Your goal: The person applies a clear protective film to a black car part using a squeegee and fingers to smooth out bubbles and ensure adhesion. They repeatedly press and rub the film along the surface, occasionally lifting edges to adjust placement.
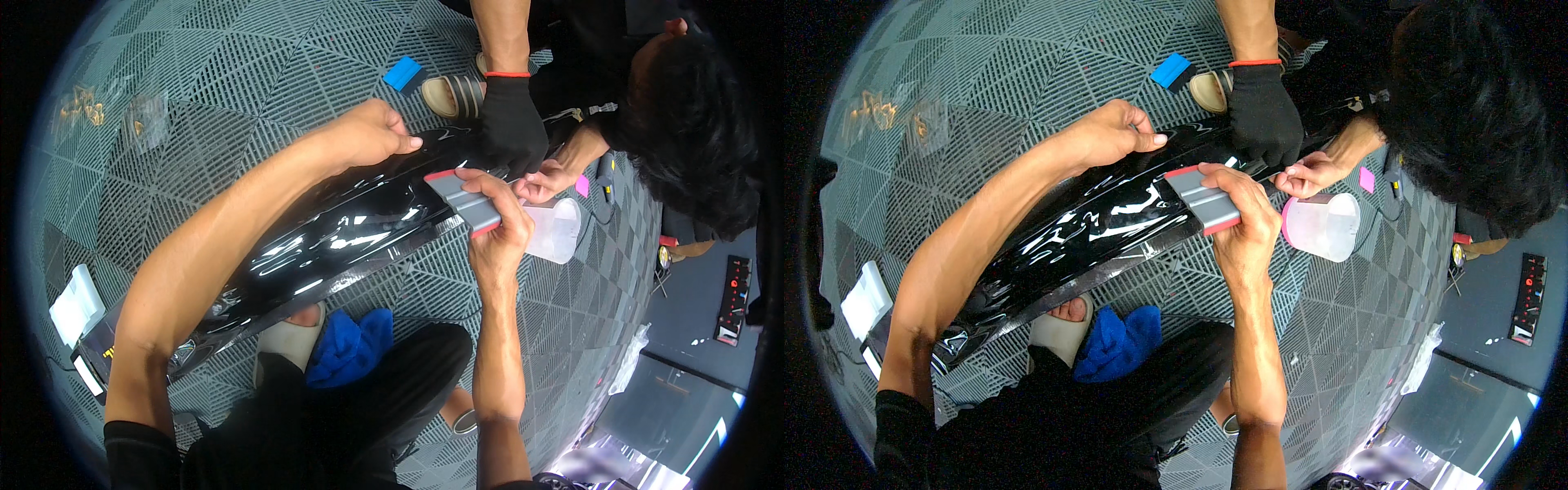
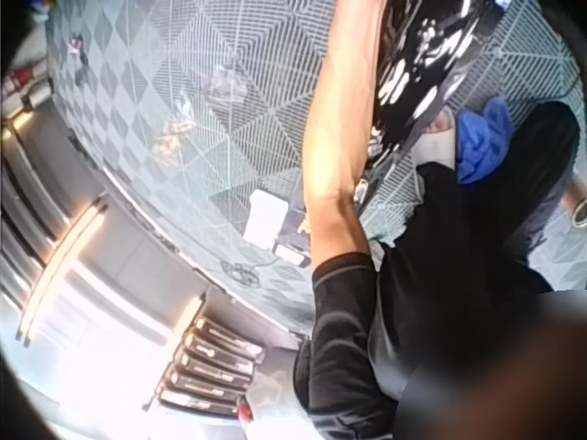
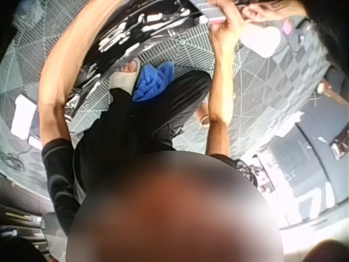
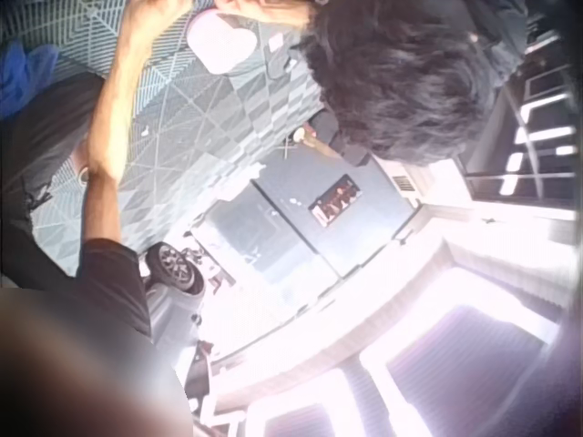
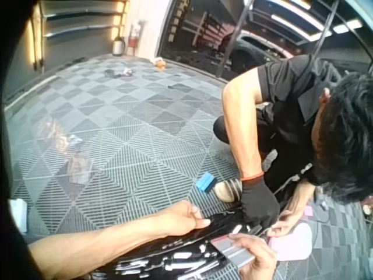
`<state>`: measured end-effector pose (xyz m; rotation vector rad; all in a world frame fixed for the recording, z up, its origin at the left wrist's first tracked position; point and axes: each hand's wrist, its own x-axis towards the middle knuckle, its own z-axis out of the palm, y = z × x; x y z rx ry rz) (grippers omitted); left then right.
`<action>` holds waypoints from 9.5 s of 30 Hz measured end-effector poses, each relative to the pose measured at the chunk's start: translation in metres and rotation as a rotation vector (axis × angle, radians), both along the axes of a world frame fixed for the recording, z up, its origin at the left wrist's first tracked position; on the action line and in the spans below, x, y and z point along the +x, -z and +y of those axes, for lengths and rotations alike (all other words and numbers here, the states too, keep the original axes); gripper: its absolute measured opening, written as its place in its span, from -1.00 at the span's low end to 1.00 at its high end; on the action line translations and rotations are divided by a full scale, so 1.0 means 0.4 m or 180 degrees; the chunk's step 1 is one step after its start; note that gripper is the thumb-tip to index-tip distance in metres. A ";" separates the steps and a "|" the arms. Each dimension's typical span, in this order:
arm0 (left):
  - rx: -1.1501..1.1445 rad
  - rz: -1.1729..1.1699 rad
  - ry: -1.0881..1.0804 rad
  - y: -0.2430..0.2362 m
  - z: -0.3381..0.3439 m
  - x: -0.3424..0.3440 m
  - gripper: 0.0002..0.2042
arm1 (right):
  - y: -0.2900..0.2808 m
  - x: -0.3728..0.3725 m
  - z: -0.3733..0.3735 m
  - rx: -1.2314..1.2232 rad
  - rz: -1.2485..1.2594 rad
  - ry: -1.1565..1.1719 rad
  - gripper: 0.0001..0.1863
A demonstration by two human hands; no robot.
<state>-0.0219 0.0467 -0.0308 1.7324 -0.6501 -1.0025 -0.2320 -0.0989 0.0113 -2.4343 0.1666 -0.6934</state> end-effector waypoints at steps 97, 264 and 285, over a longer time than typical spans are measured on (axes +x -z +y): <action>-0.0505 -0.3276 0.0783 -0.093 0.217 -0.147 -0.58 | -0.028 0.021 0.037 0.2957 -0.0548 0.0790 -0.45; 0.0534 -0.1252 0.0524 -0.141 -0.120 0.004 -0.67 | -0.005 0.025 -0.079 -0.0148 0.0150 -0.0476 -0.64; 0.0141 -0.2021 0.0241 -0.162 -0.098 -0.019 -0.72 | -0.029 0.031 -0.109 -0.0640 0.0253 -0.0572 -0.67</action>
